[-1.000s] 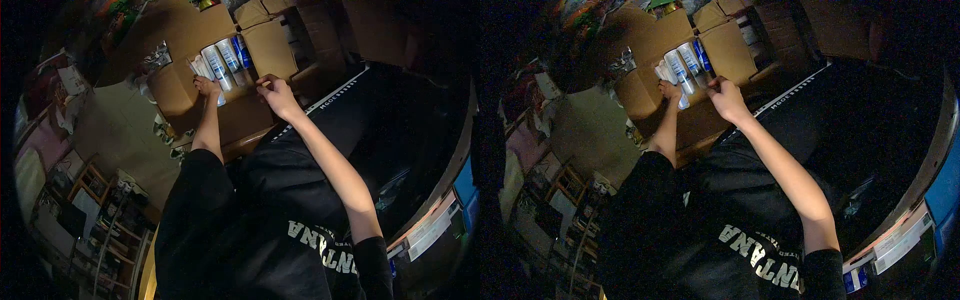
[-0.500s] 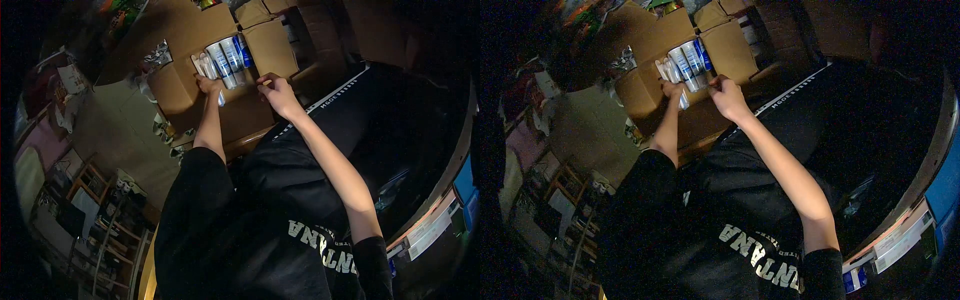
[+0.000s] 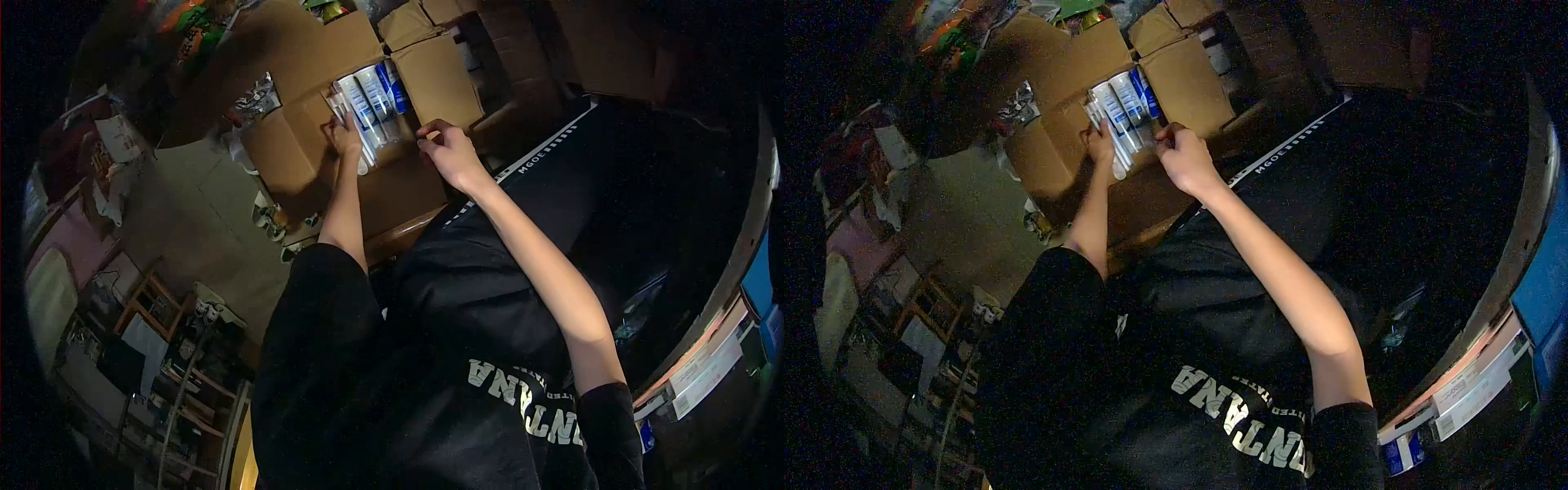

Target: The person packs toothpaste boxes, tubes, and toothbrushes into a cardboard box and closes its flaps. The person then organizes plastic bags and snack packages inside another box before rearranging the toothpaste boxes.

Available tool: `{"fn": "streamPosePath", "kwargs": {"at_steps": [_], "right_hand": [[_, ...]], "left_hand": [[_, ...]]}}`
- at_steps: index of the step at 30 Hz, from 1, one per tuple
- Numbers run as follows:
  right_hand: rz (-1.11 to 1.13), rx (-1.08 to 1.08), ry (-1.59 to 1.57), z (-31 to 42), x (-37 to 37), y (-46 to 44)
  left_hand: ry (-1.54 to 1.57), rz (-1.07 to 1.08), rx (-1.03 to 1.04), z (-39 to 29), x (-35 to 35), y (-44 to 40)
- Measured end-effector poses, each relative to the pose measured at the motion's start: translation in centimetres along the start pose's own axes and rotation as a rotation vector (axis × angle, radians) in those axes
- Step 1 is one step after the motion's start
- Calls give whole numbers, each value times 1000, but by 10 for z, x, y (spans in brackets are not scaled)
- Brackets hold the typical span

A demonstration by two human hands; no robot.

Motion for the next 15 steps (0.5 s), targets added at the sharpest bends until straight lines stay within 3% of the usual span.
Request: {"fn": "streamPosePath", "kwargs": {"at_steps": [4, 7, 9, 11, 13, 15], "right_hand": [[5, 3, 16, 4, -1, 3], [5, -2, 12, 5, -1, 3], [6, 3, 17, 6, -1, 3], [-19, -3, 86, 8, -2, 4], [-22, -17, 91, 8, -2, 5], [-26, -37, 95, 9, -3, 4]], "left_hand": [[64, 42, -37, 23, 9, -8], [74, -119, -46, 13, -1, 9], [333, 74, -58, 12, 12, 9], [337, 105, -7, 14, 17, -1], [523, 232, -159, 9, 17, 9], [621, 244, -182, 26, 25, 1]]}}
Point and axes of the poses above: each hand's wrist, its own y-axis away from the middle knuckle, its own x-axis out of the palm, z = x × y, the point moved 8 cm from there along -y, towards the middle knuckle, and after that the axes turned 15 degrees about z, right-handed, at the moved point
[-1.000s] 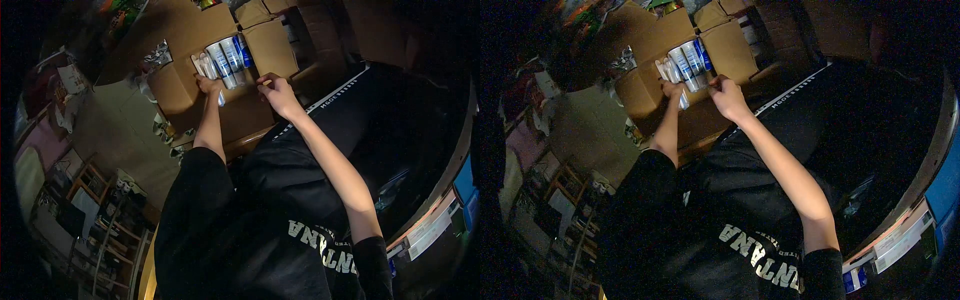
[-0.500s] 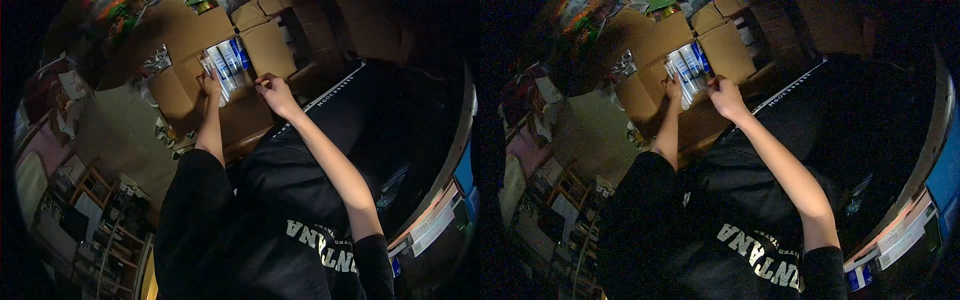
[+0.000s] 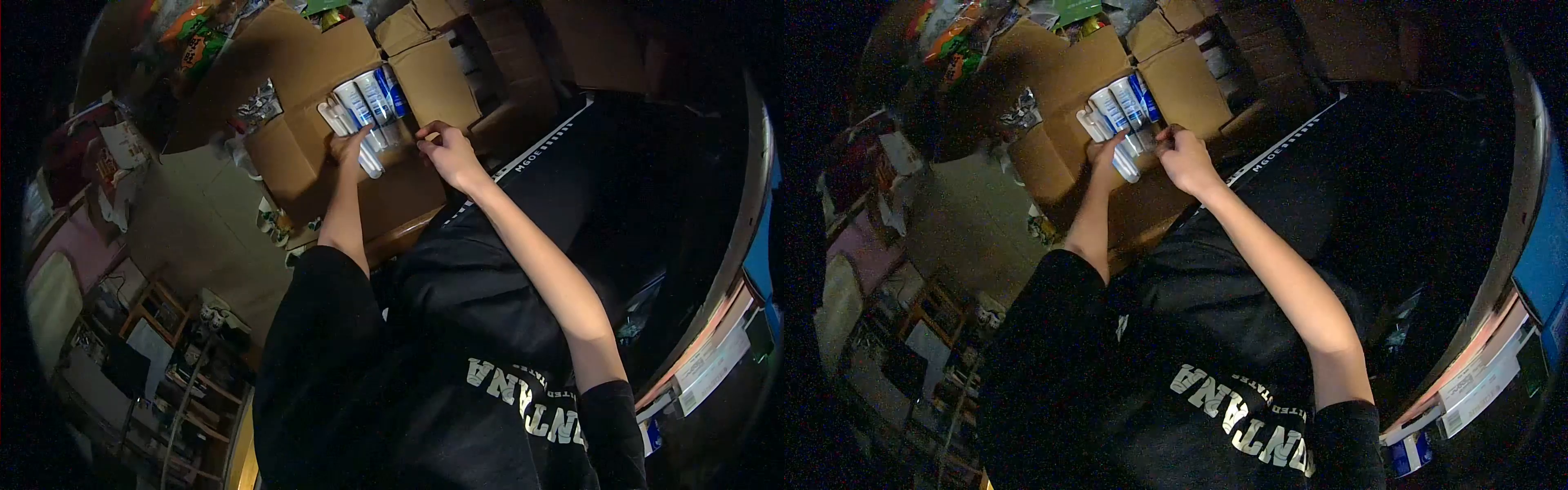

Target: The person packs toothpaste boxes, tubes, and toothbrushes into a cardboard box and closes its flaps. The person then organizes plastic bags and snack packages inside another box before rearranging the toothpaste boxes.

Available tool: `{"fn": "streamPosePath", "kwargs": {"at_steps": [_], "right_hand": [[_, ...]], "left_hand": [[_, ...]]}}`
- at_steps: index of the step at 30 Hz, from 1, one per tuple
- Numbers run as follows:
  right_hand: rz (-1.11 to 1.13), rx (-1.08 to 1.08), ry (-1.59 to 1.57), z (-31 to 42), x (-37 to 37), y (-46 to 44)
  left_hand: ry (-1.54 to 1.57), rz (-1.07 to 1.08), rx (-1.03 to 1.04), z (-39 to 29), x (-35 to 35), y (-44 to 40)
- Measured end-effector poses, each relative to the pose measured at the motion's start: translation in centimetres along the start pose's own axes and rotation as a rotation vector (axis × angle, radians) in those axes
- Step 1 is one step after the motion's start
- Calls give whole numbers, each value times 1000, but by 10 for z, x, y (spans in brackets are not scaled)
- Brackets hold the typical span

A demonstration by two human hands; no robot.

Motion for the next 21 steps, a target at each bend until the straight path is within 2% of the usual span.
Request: {"fn": "streamPosePath", "kwargs": {"at_steps": [2, 4, 8, 10, 14, 16, 20, 21], "right_hand": [[5, 5, -25, -2, 1, 0], [11, -3, -42, -8, 3, -4], [28, -4, -42, -4, 3, -3], [25, 15, -37, 0, 3, 0], [19, 22, 6, 4, 0, 3], [15, 17, -24, -3, 1, 0], [14, 20, -29, 0, 1, 1], [14, 20, -31, -1, 1, 0]], "left_hand": [[95, 17, -22, 8, -3, -3], [537, 89, -113, 19, 3, 3], [556, 60, -42, 19, -1, 2], [219, 48, -61, 7, -3, 11], [213, -54, -31, 9, -5, 9], [198, -196, -33, -2, -12, 18], [243, -183, -83, -3, -23, 19], [385, -124, -146, 25, -29, -3]]}}
Point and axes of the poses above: each hand's wrist, its own y-axis away from the middle knuckle, its own x-axis out of the palm, z = x × y, the point moved 8 cm from there along -y, towards the middle knuckle, and after that the axes turned 15 degrees about z, right-handed, at the moved point
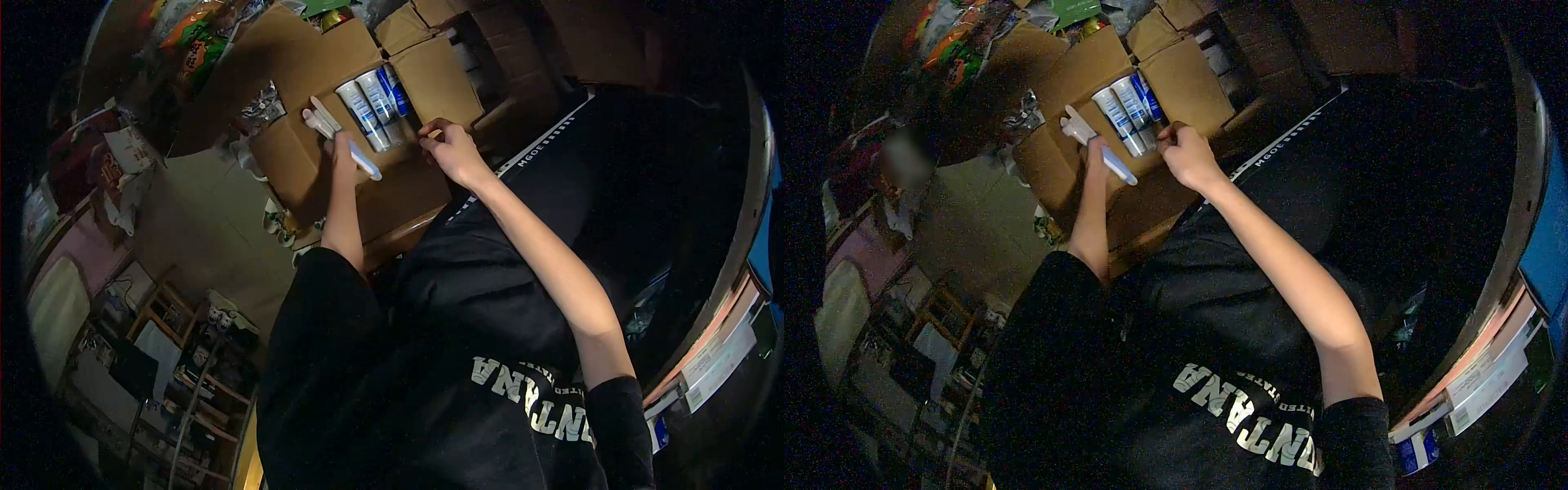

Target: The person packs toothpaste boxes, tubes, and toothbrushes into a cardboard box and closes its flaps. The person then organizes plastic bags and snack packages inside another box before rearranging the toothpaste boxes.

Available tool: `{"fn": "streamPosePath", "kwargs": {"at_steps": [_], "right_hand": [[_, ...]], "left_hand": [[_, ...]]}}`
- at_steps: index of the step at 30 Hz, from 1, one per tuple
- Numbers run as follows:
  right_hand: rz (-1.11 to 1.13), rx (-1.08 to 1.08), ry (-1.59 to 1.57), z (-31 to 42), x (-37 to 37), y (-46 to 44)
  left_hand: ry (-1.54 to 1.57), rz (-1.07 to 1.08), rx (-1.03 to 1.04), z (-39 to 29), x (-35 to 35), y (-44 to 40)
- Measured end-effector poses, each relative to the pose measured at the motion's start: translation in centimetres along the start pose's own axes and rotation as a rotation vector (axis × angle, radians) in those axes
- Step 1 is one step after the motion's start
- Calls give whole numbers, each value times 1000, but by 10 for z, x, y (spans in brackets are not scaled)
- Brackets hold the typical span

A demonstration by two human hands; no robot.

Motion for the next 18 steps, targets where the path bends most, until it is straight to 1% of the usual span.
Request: {"fn": "streamPosePath", "kwargs": {"at_steps": [1, 2, 3, 5, 6, 8, 9, 11, 12, 14, 15, 16, 18], "right_hand": [[-5, -9, 9, 0, 0, -1], [-10, -20, 18, 0, -1, -1], [-9, -22, 17, -2, -1, -3], [-13, -38, -20, -4, -1, -5], [-13, -39, -21, -4, -1, -6], [-10, -36, -49, -6, -2, -7], [-11, -36, -51, -5, -2, -6], [-4, -21, -66, -1, -3, -3], [-6, -23, -68, 0, -3, -3], [-10, -32, -63, 0, -4, -2], [-13, -27, -61, -1, -4, -1], [-20, -16, -46, -2, -5, -2], [-25, -9, -31, -2, -7, -1]], "left_hand": [[133, 54, -82, 6, 0, -3], [102, 159, -84, 5, 2, -4], [101, 158, -82, -14, 8, 19], [-609, 225, 63, -67, 36, 67], [-978, 184, 198, -61, 37, 57], [-1289, 202, 470, -86, 76, 119], [-1364, 262, 398, -83, 86, 136], [-1500, 374, 418, -56, 93, 145], [-1553, 414, 388, -44, 95, 145], [-1666, 451, 424, -14, 95, 130], [-1657, 467, 309, -1, 92, 121], [-1654, 472, 309, 6, 92, 116], [-1455, 447, 479, 1, 92, 113]]}}
Point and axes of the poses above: each hand's wrist, its own y-axis away from the middle knuckle, its own x-axis out of the palm, z = x × y, the point moved 8 cm from there along -y, towards the middle knuckle, and after that the axes turned 15 degrees about z, right-handed, at the moved point
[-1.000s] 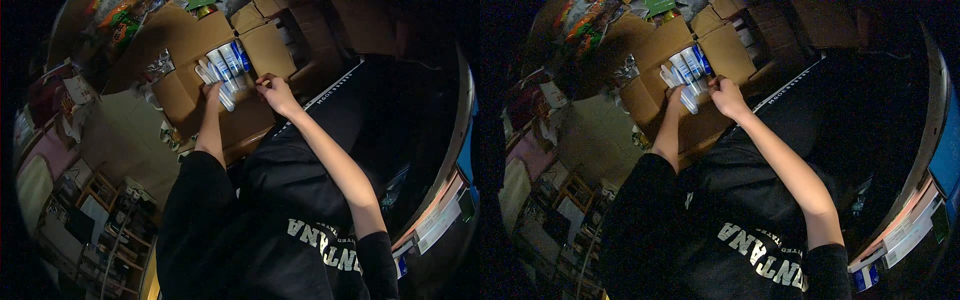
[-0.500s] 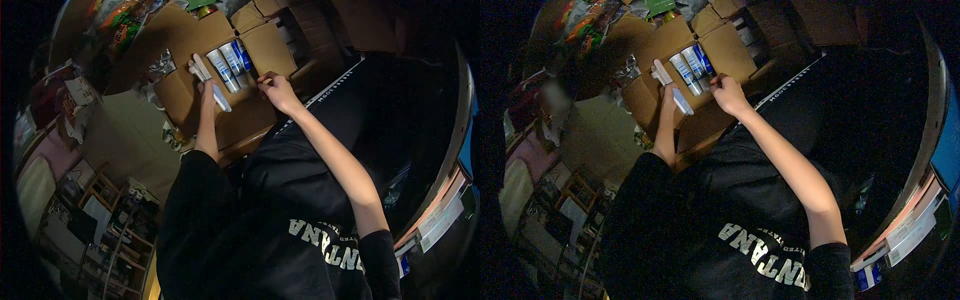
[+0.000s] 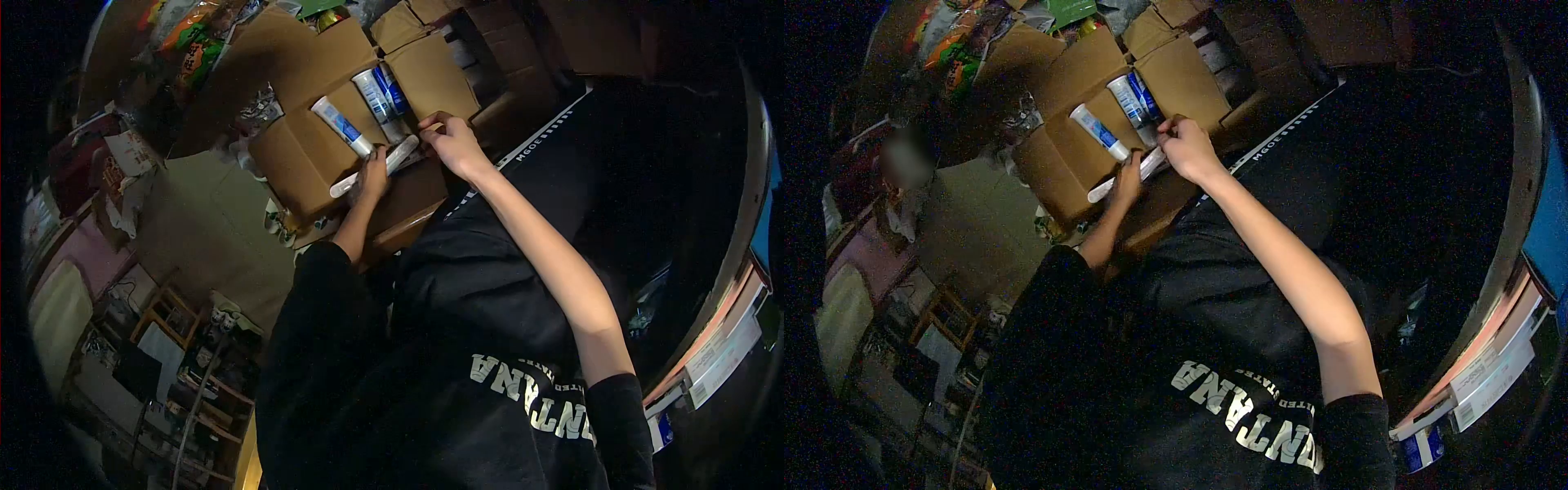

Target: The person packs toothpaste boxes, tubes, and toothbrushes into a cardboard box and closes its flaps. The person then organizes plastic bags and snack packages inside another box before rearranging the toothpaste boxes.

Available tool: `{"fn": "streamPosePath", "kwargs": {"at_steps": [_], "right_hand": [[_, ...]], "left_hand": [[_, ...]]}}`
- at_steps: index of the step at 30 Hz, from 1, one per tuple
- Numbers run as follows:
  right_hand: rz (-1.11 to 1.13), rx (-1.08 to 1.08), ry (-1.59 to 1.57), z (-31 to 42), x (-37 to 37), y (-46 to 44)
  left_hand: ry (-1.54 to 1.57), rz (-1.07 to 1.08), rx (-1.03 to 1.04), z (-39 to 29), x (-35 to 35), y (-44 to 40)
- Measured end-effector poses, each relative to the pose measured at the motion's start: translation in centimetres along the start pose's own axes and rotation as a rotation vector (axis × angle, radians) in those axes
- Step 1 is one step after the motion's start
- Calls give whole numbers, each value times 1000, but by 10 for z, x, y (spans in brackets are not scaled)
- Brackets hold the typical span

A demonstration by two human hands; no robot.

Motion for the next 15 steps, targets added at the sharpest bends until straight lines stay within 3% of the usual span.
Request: {"fn": "streamPosePath", "kwargs": {"at_steps": [5, 7, 15], "right_hand": [[18, -19, -16, 7, 2, 1], [6, -16, -14, 7, 0, 3], [-11, -22, -12, 6, -1, 1]], "left_hand": [[-81, 125, 103, -4, 19, -12], [-238, -34, 233, -18, 8, -9], [-423, -45, 243, -26, -9, 5]]}}
Point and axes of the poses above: each hand's wrist, its own y-axis away from the middle knuckle, its own x-axis out of the palm, z = x × y, the point moved 8 cm from there along -y, towards the middle knuckle, and after that the axes turned 15 degrees about z, right-handed, at the moved point
